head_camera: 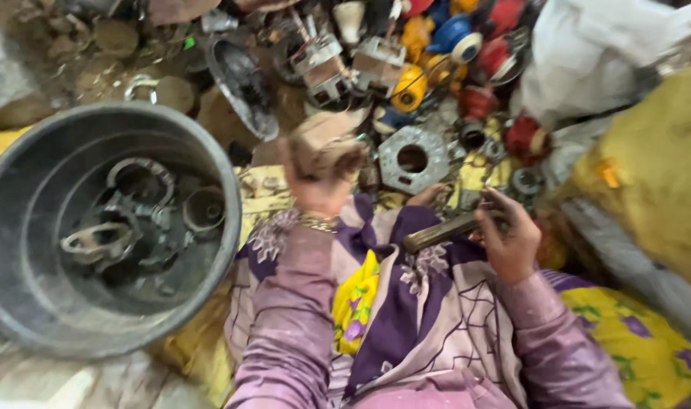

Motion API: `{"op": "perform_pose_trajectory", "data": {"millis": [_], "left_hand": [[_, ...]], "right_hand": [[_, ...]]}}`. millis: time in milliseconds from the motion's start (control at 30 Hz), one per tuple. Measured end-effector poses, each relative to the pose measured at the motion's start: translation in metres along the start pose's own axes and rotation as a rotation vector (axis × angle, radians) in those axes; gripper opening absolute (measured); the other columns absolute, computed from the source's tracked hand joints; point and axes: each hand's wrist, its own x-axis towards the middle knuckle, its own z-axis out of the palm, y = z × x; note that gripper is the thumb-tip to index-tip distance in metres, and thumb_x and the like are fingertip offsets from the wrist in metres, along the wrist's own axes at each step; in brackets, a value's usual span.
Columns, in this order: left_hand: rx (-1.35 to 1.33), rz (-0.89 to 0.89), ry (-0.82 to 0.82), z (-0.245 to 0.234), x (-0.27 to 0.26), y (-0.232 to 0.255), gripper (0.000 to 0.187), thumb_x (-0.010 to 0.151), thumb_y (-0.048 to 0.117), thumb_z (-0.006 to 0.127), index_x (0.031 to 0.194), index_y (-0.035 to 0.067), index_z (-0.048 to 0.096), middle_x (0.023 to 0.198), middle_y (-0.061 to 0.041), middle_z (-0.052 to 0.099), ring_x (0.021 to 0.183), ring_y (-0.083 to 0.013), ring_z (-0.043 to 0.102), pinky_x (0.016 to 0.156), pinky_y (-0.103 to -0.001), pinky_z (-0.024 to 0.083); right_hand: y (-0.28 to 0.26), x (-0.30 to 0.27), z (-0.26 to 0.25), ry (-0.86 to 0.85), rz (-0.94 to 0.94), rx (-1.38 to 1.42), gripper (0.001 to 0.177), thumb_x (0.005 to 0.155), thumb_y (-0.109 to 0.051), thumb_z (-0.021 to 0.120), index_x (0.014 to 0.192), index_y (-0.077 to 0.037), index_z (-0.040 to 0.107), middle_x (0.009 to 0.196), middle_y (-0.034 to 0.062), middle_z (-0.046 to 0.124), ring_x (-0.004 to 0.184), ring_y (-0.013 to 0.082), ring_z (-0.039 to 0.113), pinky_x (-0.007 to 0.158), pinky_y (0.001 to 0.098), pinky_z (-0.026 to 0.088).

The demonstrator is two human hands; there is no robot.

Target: The person disassembles and cleans small mechanical components using a hammer and a screwdriver. They strike parts to separate them, scrape surfaces, and inspect the pieces before placing them into a nearby bucket.

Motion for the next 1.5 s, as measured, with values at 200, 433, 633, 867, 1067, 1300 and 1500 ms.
{"op": "perform_pose_trajectory", "data": {"millis": [200, 433, 633, 867, 1067, 1300, 1500], "left_hand": [[0.036, -0.380, -0.031, 0.022, -0.021, -0.057, 0.090, 0.098, 0.079, 0.040, 0.148, 0.005, 0.051, 0.131, -0.022, 0.068, 0.117, -0.0426, 0.067, 0.102, -0.056, 0.055], [0.227, -0.797, 0.231, 0.019, -0.032, -0.096, 0.100, 0.095, 0.089, 0.028, 0.146, 0.008, 0.056, 0.122, -0.018, 0.072, 0.094, -0.0385, 0.073, 0.079, -0.057, 0.061], [0.463, -1.140, 0.240, 0.015, -0.038, -0.105, 0.111, 0.084, 0.094, 0.018, 0.145, 0.007, 0.052, 0.113, -0.023, 0.071, 0.091, -0.0425, 0.074, 0.078, -0.052, 0.063], [0.739, -1.284, -0.092, 0.032, -0.035, -0.094, 0.122, 0.078, 0.094, 0.012, 0.154, 0.004, 0.042, 0.117, -0.033, 0.073, 0.098, -0.0426, 0.076, 0.078, -0.039, 0.063], [0.893, -1.231, -0.044, 0.053, -0.036, -0.095, 0.107, 0.075, 0.090, 0.019, 0.163, 0.038, -0.011, 0.115, -0.031, 0.072, 0.096, -0.0402, 0.075, 0.080, -0.039, 0.063], [0.709, -1.074, -0.051, 0.069, -0.037, -0.097, 0.098, 0.088, 0.081, 0.032, 0.162, 0.039, -0.015, 0.155, -0.029, 0.044, 0.104, -0.0464, 0.072, 0.085, -0.053, 0.064], [0.657, -1.046, 0.012, 0.067, -0.037, -0.100, 0.089, 0.099, 0.064, 0.042, 0.164, 0.035, -0.012, 0.144, -0.029, 0.051, 0.099, -0.0496, 0.072, 0.078, -0.054, 0.065]], "right_hand": [[-0.001, 0.015, -0.001, -0.171, -0.004, 0.025, 0.047, 0.099, -0.008, 0.073, 0.142, 0.003, 0.059, 0.117, 0.0114, 0.072, 0.097, 0.0138, 0.068, 0.083, 0.0272, 0.056], [0.020, 0.016, -0.003, -0.354, 0.235, 0.563, 0.065, 0.100, -0.033, 0.066, 0.153, -0.002, 0.046, 0.142, 0.0100, 0.061, 0.120, 0.0133, 0.062, 0.090, 0.0256, 0.050], [0.016, 0.014, -0.002, -0.380, 0.239, 0.272, 0.065, 0.094, -0.029, 0.076, 0.145, 0.005, 0.054, 0.134, 0.0131, 0.064, 0.121, 0.0210, 0.062, 0.107, 0.0340, 0.048], [0.020, 0.014, -0.006, -0.246, 0.719, 0.950, 0.056, 0.108, -0.035, 0.054, 0.143, 0.009, 0.052, 0.134, 0.0149, 0.065, 0.119, 0.0233, 0.064, 0.106, 0.0381, 0.050], [0.018, 0.014, -0.001, -0.212, 0.722, 1.083, 0.054, 0.109, -0.034, 0.052, 0.144, 0.007, 0.050, 0.140, 0.0155, 0.062, 0.127, 0.0254, 0.063, 0.112, 0.0404, 0.049], [0.020, 0.010, -0.006, -0.233, 0.693, 0.978, 0.058, 0.109, -0.039, 0.055, 0.141, 0.010, 0.053, 0.134, 0.0166, 0.065, 0.119, 0.0241, 0.065, 0.105, 0.0372, 0.052], [0.022, 0.006, -0.005, -0.185, 0.606, 0.942, 0.070, 0.096, -0.048, 0.076, 0.135, 0.006, 0.055, 0.129, 0.0112, 0.065, 0.117, 0.0185, 0.065, 0.104, 0.0323, 0.054]]}}
